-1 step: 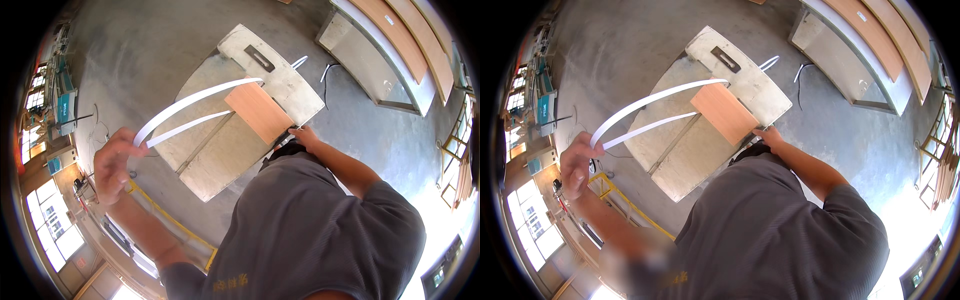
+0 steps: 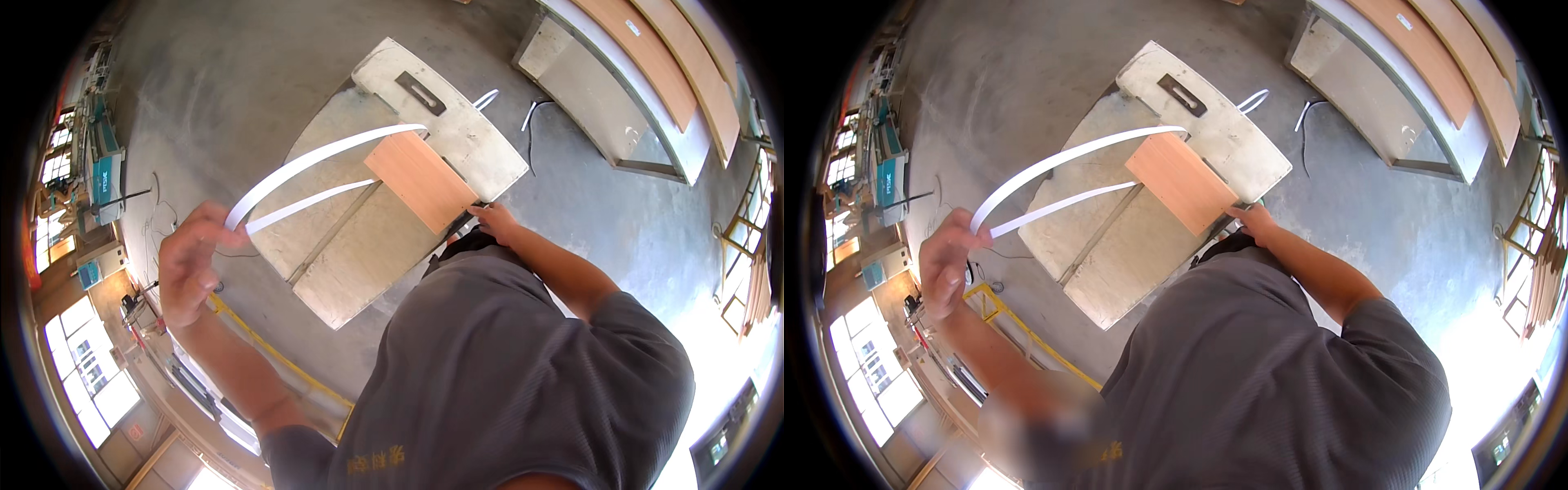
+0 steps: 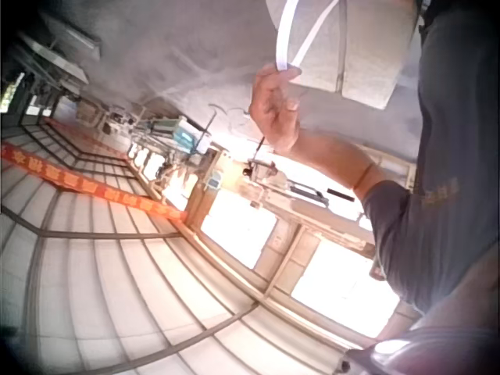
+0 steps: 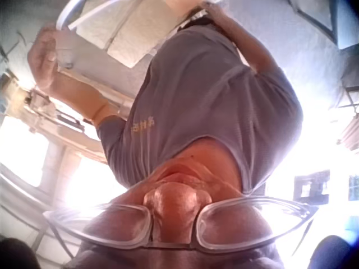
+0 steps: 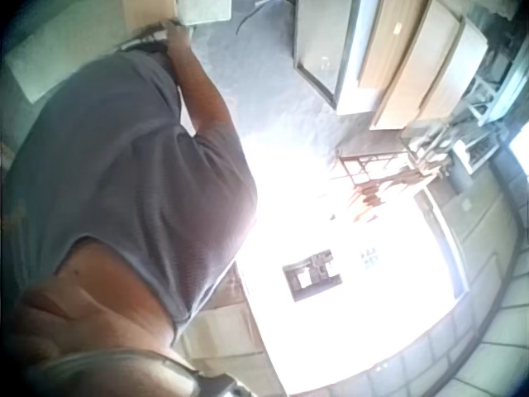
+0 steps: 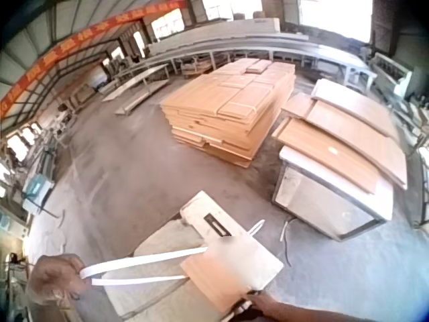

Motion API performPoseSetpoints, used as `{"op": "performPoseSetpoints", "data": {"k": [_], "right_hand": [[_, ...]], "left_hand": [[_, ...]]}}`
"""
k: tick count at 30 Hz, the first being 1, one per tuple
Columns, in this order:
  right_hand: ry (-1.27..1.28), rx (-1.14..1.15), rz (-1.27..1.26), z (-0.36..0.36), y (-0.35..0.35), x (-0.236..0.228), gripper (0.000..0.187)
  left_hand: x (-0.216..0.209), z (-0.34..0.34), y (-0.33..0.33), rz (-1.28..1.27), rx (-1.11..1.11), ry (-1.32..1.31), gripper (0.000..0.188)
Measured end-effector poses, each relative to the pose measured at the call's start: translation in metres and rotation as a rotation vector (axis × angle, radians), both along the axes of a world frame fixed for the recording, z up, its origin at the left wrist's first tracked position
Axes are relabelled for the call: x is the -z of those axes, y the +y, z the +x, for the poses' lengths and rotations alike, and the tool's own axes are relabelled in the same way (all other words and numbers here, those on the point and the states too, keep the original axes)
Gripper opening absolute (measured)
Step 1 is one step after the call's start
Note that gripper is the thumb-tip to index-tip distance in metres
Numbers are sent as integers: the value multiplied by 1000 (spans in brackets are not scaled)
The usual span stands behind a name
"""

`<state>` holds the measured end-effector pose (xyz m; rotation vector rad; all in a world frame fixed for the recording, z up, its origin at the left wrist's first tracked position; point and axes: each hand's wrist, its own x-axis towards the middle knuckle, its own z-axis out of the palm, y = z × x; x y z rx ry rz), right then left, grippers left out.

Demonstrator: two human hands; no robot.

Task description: The person picks up small wooden panels from a CNC machine and stacks them on a table. They use a white strap to bundle a small stack of panels together. The person then moves to a large pile of panels near the workshop entrance and uses a small black tool to scrape or clean the edges of the panels.

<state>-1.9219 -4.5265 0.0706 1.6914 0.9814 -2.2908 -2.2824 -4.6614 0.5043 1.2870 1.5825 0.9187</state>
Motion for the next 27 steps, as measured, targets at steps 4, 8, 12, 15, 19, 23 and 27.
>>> {"op": "performPoseSetpoints", "data": {"k": [4,8,12,15,19,23,27], "right_hand": [[-35,6,-4,-9,-4,20,53],[-54,-179,-56,-17,6,13,52],[-16,-146,45,-19,6,51,53],[19,-66,99,-25,1,51,52],[41,-40,99,-22,-1,57,51],[43,-7,105,-23,-1,47,51],[52,-13,64,-20,0,53,49]], "left_hand": [[30,7,24,-51,36,-61,46],[56,9,38,-104,79,-110,34],[78,14,51,-201,77,-110,24],[105,12,55,-277,50,-103,22],[138,15,61,-378,22,-65,23],[187,11,60,-416,-17,-101,25],[236,16,65,-447,-71,-154,26]]}}
